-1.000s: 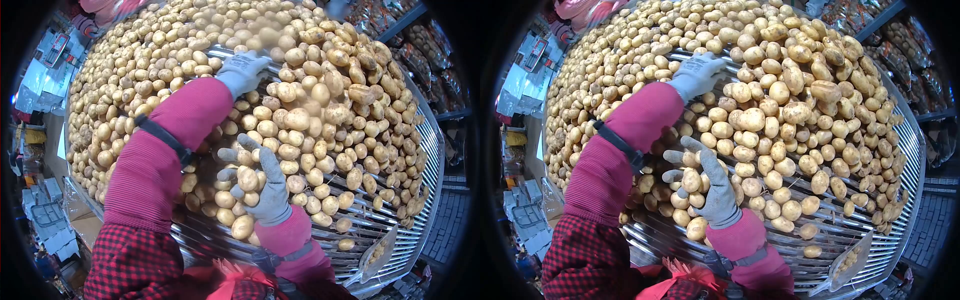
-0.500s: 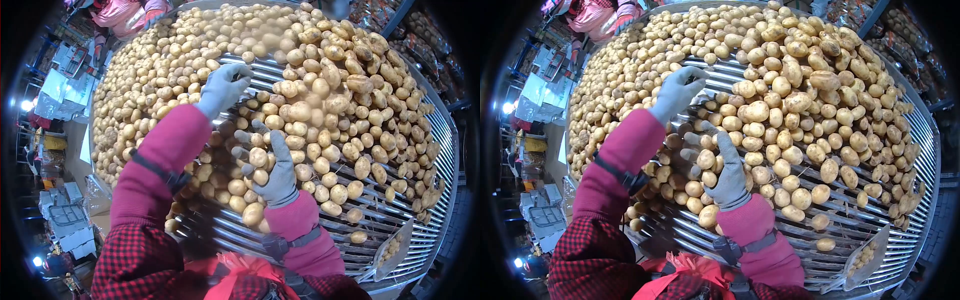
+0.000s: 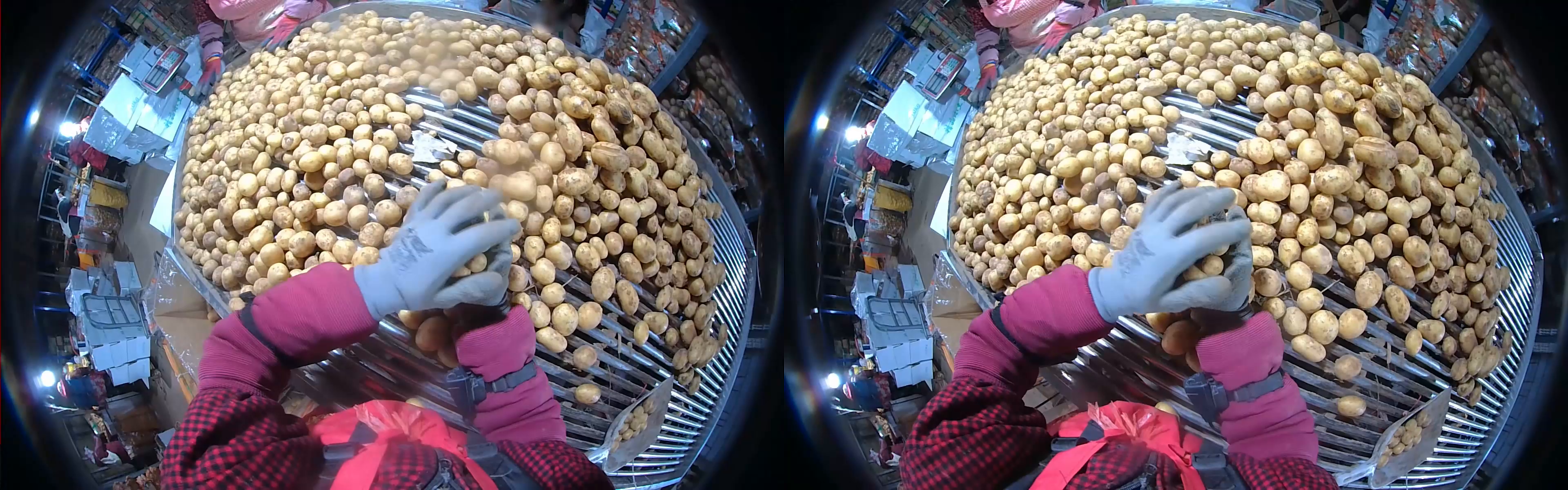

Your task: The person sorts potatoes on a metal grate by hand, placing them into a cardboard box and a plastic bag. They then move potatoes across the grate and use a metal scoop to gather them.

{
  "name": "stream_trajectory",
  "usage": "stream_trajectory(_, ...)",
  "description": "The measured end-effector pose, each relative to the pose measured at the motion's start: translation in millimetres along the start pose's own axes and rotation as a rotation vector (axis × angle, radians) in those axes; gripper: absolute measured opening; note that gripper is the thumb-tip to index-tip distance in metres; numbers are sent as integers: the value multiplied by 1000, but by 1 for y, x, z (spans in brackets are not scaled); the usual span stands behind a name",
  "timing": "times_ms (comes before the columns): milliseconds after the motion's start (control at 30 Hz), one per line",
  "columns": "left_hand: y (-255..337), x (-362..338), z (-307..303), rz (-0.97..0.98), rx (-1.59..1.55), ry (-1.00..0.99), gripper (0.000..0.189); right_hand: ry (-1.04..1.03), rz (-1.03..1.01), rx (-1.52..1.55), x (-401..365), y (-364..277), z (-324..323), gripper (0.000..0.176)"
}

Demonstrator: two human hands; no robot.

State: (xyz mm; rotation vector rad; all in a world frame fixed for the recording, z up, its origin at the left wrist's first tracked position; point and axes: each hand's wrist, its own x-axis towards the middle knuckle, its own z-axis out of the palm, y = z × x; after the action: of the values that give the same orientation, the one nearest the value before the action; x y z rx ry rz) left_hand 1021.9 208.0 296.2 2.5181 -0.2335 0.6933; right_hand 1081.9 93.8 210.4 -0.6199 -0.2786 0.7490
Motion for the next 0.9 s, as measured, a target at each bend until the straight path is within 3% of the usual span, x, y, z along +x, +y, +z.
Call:
stream_trajectory(33, -6, -1, -3, 1, -4, -4, 42, 21, 8, -133, 1, -6, -3, 44)
stream_trajectory(67, -18, -1, -7, -44, 23, 94, 44, -12, 196, 501, 11, -15, -4, 44)
stream_trajectory(100, -32, 0, -9, -88, 50, 191, 46, 71, 155, 225, 5, -20, 1, 44)
stream_trajectory(167, -67, 4, -6, -196, 99, 234, 44, -39, 81, 496, -1, -31, -3, 44)
stream_trajectory(200, -85, 7, -1, -227, 168, 212, 39, -11, -103, -196, -2, -18, -37, 46)
stream_trajectory(233, -98, 10, 1, -296, 207, 106, 42, 75, -59, -74, -4, -30, -21, 48)
stream_trajectory(300, -139, 19, 17, -236, 334, -10, 44, 231, 39, -77, -9, -48, -7, 53)
stream_trajectory(333, -155, 26, 28, -235, 401, -75, 44, 2, 261, 690, -5, -59, -11, 56)
stream_trajectory(400, -191, 37, 49, -209, 435, -219, 45, -33, 237, 655, -14, -59, -15, 56)
stream_trajectory(533, -220, 65, 58, -242, 614, -461, 25, -12, 206, 699, -18, -50, -21, 57)
stream_trajectory(567, -209, 95, 50, -459, 836, -629, 26, 10, 205, 735, -19, -48, -22, 56)
stream_trajectory(600, -212, 96, 38, -435, 852, -391, 27, 20, 205, 741, -21, -44, -24, 56)
stream_trajectory(633, -218, 90, 25, -409, 859, -152, 29, 62, 127, 470, -24, -41, -26, 57)
stream_trajectory(700, -228, 80, 8, -147, 818, 165, 34, 130, -20, -79, -26, -36, -30, 57)
stream_trajectory(733, -219, 78, 1, -181, 623, -42, 42, 159, -90, -352, -27, -33, -31, 58)
stream_trajectory(767, -206, 73, 3, -123, 392, -188, 51, 160, -83, -350, -22, -39, -24, 58)
stream_trajectory(833, -168, 60, 11, -230, 440, -586, 50, 69, 245, 617, -9, -56, -10, 57)
stream_trajectory(900, -192, 38, 31, -120, 177, -536, 48, 153, 235, 541, -8, -57, -6, 57)
